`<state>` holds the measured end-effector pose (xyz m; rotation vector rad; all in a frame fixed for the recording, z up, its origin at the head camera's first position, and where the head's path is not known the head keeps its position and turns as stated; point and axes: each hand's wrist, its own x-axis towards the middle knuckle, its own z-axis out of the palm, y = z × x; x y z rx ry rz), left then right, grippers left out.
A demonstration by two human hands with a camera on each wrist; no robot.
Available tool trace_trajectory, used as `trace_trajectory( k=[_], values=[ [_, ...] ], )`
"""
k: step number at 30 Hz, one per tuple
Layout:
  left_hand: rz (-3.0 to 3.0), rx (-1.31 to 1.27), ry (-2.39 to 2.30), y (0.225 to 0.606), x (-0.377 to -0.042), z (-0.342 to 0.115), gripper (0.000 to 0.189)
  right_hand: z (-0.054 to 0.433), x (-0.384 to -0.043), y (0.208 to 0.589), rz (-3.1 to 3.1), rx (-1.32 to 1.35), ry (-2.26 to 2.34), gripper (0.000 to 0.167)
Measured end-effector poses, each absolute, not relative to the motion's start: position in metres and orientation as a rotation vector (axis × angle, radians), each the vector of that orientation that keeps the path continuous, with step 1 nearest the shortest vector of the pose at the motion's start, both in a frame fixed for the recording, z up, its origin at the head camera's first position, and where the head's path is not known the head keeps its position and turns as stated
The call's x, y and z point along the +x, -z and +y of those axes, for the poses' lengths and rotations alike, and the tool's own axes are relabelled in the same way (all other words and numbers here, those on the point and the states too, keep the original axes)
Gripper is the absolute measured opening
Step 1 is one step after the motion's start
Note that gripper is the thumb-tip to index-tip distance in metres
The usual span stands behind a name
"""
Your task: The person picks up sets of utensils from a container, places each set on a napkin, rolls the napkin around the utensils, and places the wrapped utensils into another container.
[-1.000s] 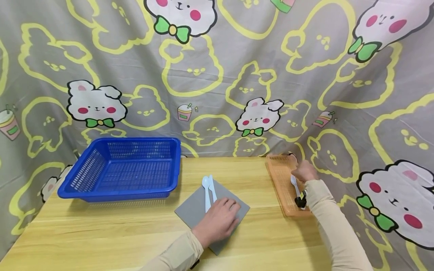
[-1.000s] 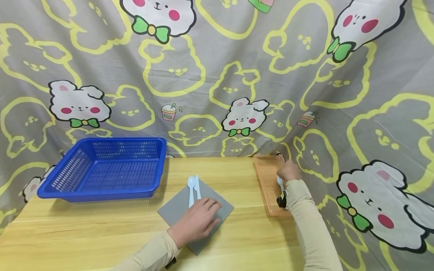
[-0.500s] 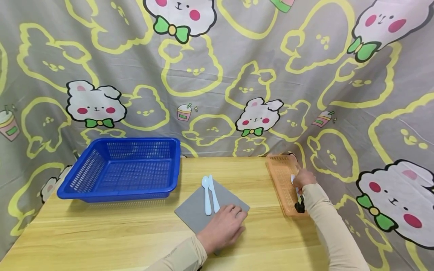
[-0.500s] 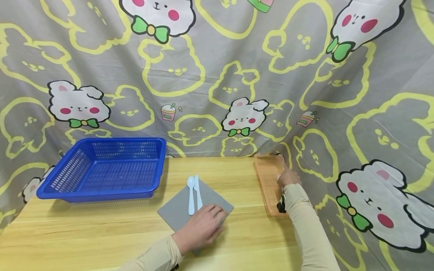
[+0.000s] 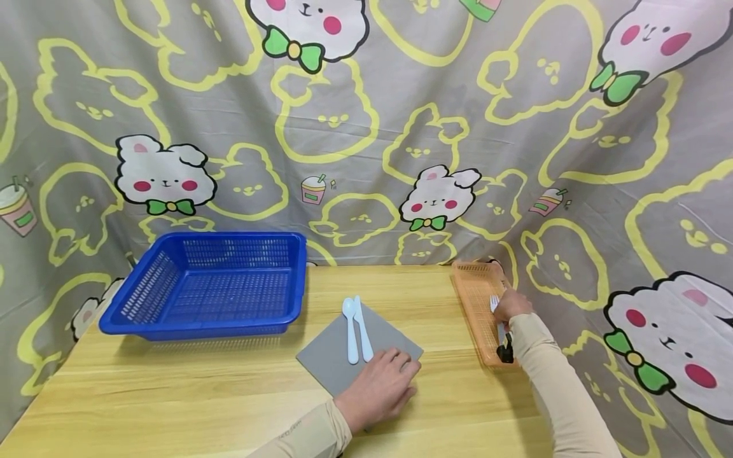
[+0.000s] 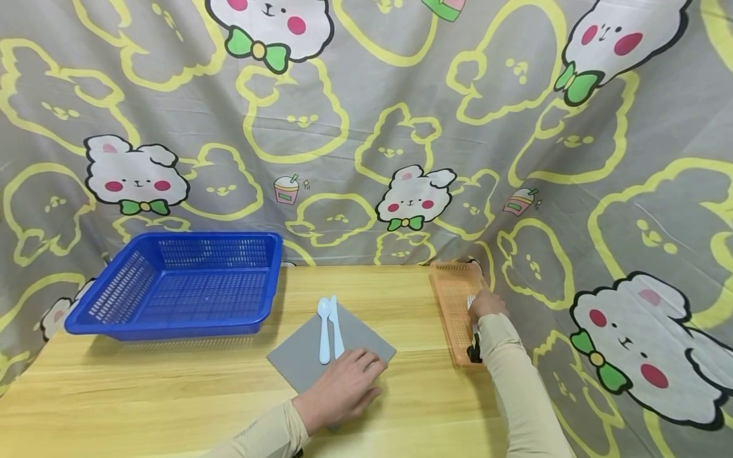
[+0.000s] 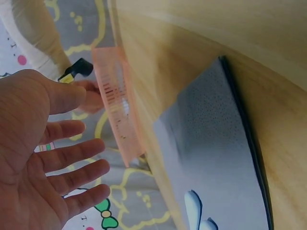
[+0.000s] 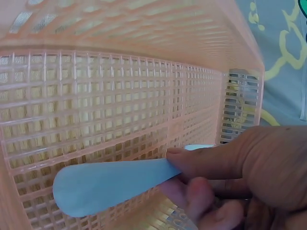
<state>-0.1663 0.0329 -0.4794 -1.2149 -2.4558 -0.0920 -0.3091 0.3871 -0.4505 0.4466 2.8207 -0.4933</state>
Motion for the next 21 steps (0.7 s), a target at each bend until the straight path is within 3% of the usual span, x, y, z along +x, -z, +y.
trace_trajectory(
  k=[10, 16, 21],
  values=[
    [-2.512, -1.204, 0.082, 0.480, -0.167, 0.030, 0.036, 0.390, -0.308, 0.447, 2.830, 0.392, 0.515, 0.014],
    [-2.519, -1.181, 0.087, 0.481, -0.170, 0.027, 0.033, 0.389, -0.311, 0.440, 2.850, 0.390, 0.564, 0.004],
    [-2.540, -1.158, 0.097, 0.480, -0.173, 0.022, 0.031, 0.386, -0.315, 0.426, 2.865, 0.355, 0.571, 0.014]
  ],
)
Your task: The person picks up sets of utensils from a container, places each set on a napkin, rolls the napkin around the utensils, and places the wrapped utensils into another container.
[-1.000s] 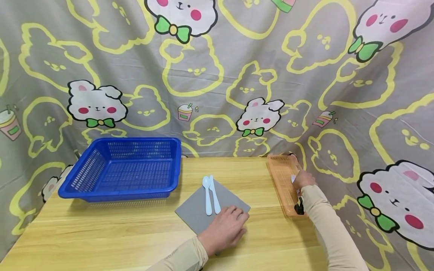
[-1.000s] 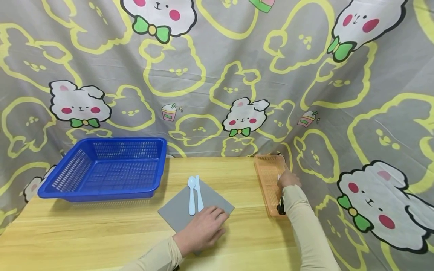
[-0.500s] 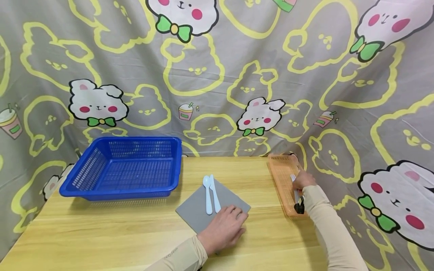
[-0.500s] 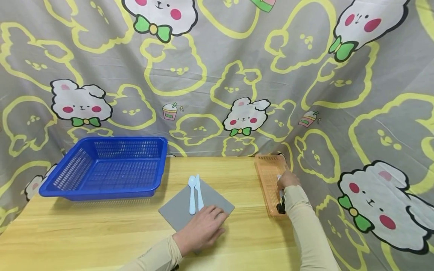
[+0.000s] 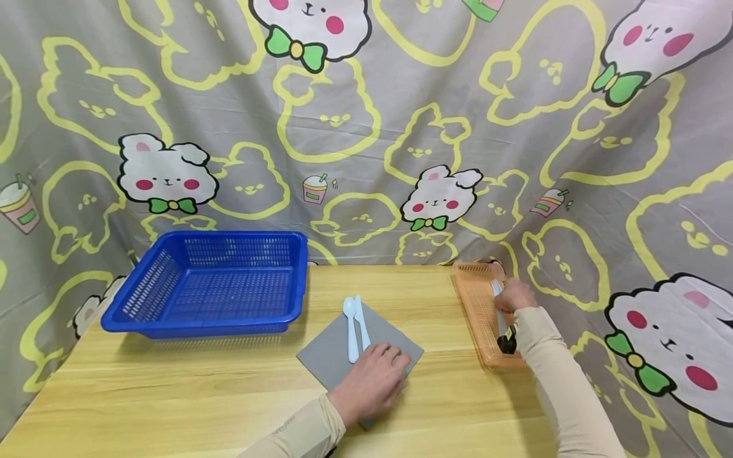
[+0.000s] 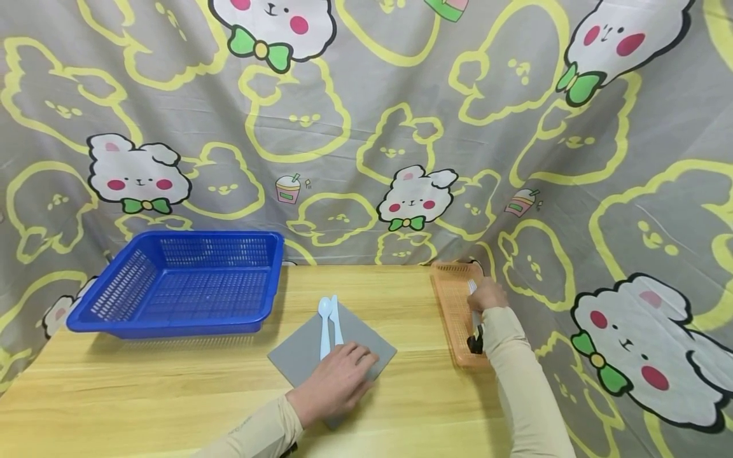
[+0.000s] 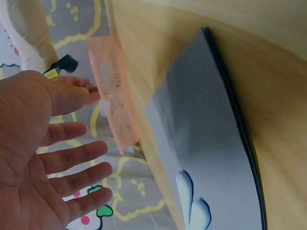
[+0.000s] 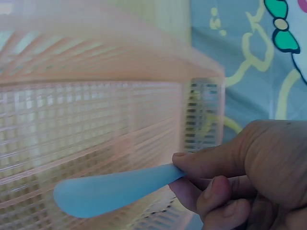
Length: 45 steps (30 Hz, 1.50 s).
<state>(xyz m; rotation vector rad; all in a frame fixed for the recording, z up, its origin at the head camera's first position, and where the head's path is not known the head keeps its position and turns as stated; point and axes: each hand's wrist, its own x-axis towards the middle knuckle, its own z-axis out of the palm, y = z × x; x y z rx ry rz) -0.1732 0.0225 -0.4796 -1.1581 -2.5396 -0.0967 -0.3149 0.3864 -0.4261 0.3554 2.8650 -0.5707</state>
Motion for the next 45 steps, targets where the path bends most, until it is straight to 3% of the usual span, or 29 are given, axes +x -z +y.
trace_trajectory(
  k=[7, 12, 19, 27, 39, 45],
  values=[
    [-2.605, -1.105, 0.126, 0.476, -0.179, 0.014, 0.035, 0.377, -0.318, 0.404, 2.897, 0.276, 0.654, 0.013],
    [-2.652, -1.061, 0.150, 0.476, -0.183, 0.003, 0.038, 0.362, -0.322, 0.387, 2.943, 0.201, 0.660, 0.027],
    [-2.670, -0.970, 0.173, 0.481, -0.189, -0.013, 0.036, 0.335, -0.328, 0.370, 2.991, 0.132, 0.692, 0.016],
    [-2.716, -0.903, 0.171, 0.483, -0.195, -0.027, 0.036, 0.301, -0.331, 0.363, 3.000, 0.047, 0.692, 0.036],
    [-2.782, -0.827, 0.181, 0.488, -0.196, -0.044, 0.045, 0.261, -0.337, 0.375, 2.821, -0.036, 0.954, 0.021],
    [-2.800, -0.780, 0.192, 0.490, -0.197, -0.049, 0.041, 0.243, -0.337, 0.381, 2.720, -0.090, 1.095, 0.014]
  ],
)
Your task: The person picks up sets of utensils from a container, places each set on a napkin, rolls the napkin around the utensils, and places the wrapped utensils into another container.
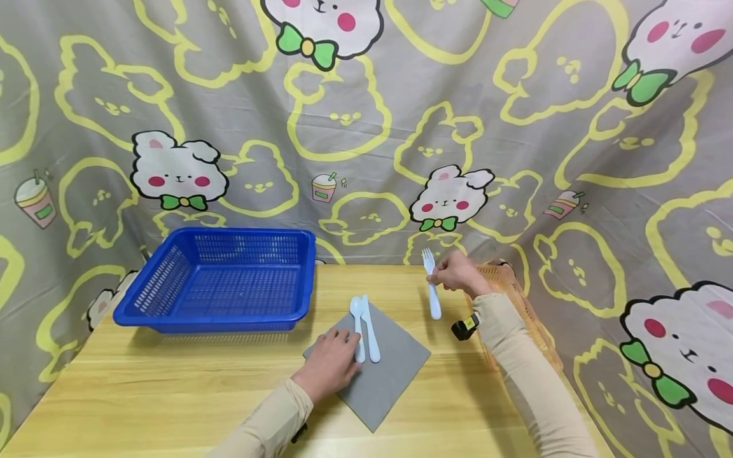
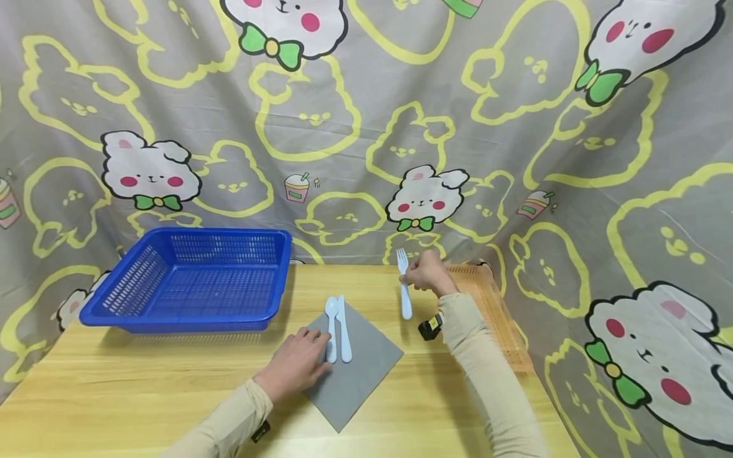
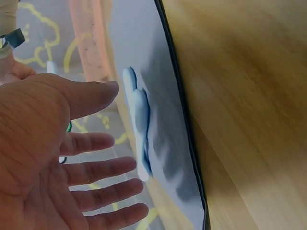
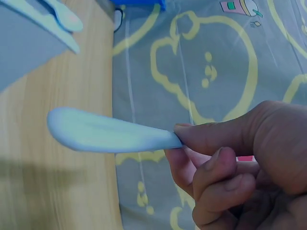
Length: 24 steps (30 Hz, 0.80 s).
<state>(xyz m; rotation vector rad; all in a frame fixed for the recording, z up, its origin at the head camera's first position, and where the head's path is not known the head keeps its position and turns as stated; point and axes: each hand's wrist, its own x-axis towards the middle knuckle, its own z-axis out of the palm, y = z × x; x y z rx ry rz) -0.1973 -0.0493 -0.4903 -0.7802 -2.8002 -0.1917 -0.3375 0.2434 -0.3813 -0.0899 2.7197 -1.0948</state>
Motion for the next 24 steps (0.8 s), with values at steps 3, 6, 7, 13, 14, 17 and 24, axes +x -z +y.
trace_trajectory(
  k=[3, 6, 7, 13, 14, 17, 24],
  values=[
    [-2.828, -0.755, 0.183, 0.491, -0.198, -0.051, 0.042, 0.234, -0.339, 0.385, 2.697, -0.087, 1.120, 0.014],
    [-2.860, -0.722, 0.177, 0.491, -0.198, -0.053, 0.046, 0.224, -0.340, 0.391, 2.693, -0.074, 1.109, 0.015],
    [-2.866, -0.713, 0.178, 0.491, -0.198, -0.053, 0.047, 0.220, -0.340, 0.393, 2.688, -0.074, 1.107, 0.015],
    [-2.907, -0.694, 0.224, 0.492, -0.197, -0.055, 0.053, 0.199, -0.338, 0.410, 2.653, -0.103, 1.122, 0.014],
    [-2.913, -0.694, 0.230, 0.492, -0.197, -0.055, 0.053, 0.196, -0.337, 0.412, 2.651, -0.111, 1.124, 0.014],
    [-2.932, -0.694, 0.242, 0.493, -0.198, -0.056, 0.052, 0.187, -0.336, 0.419, 2.643, -0.120, 1.139, 0.015],
    [-2.954, -0.687, 0.279, 0.496, -0.199, -0.057, 0.048, 0.173, -0.336, 0.441, 2.600, -0.108, 1.148, 0.020]
  ],
)
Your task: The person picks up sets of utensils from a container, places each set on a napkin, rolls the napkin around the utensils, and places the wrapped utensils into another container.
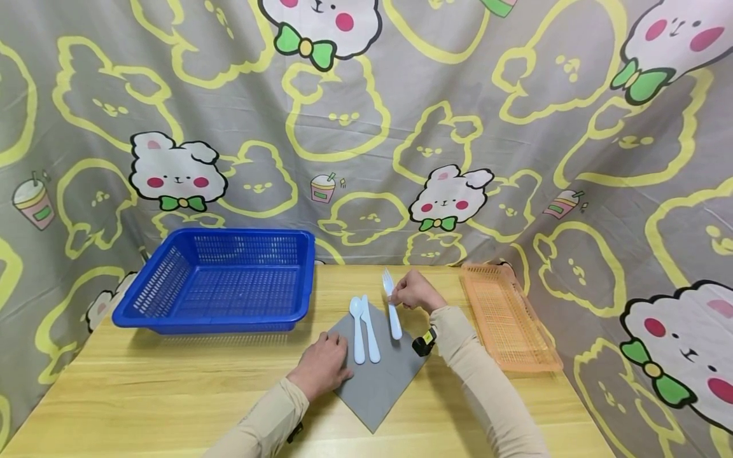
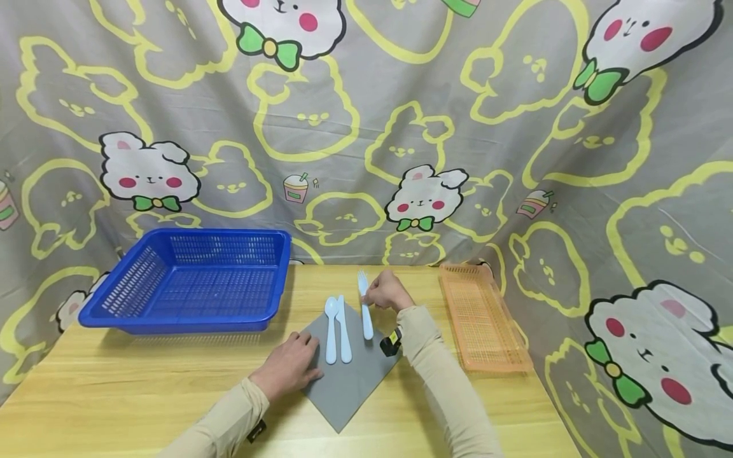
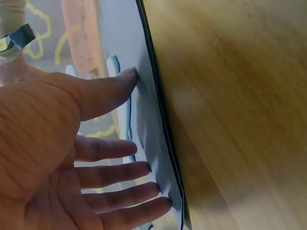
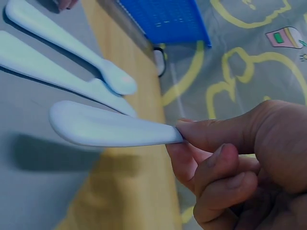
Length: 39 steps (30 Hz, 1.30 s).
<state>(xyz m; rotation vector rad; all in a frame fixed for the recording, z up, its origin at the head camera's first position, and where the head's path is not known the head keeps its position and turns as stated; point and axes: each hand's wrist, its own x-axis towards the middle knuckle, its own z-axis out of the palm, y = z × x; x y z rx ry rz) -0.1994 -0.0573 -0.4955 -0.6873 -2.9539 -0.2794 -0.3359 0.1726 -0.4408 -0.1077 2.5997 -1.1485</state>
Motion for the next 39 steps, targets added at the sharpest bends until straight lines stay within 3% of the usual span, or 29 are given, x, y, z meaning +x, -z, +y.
trace_trajectory(
  k=[16, 39],
  values=[
    [-3.011, -0.663, 0.298, 0.497, -0.202, -0.057, 0.048, 0.156, -0.328, 0.480, 2.568, -0.053, 1.112, 0.016],
    [-3.040, -0.655, 0.258, 0.494, -0.202, -0.055, 0.049, 0.150, -0.321, 0.490, 2.510, 0.059, 1.110, 0.022]
  ],
)
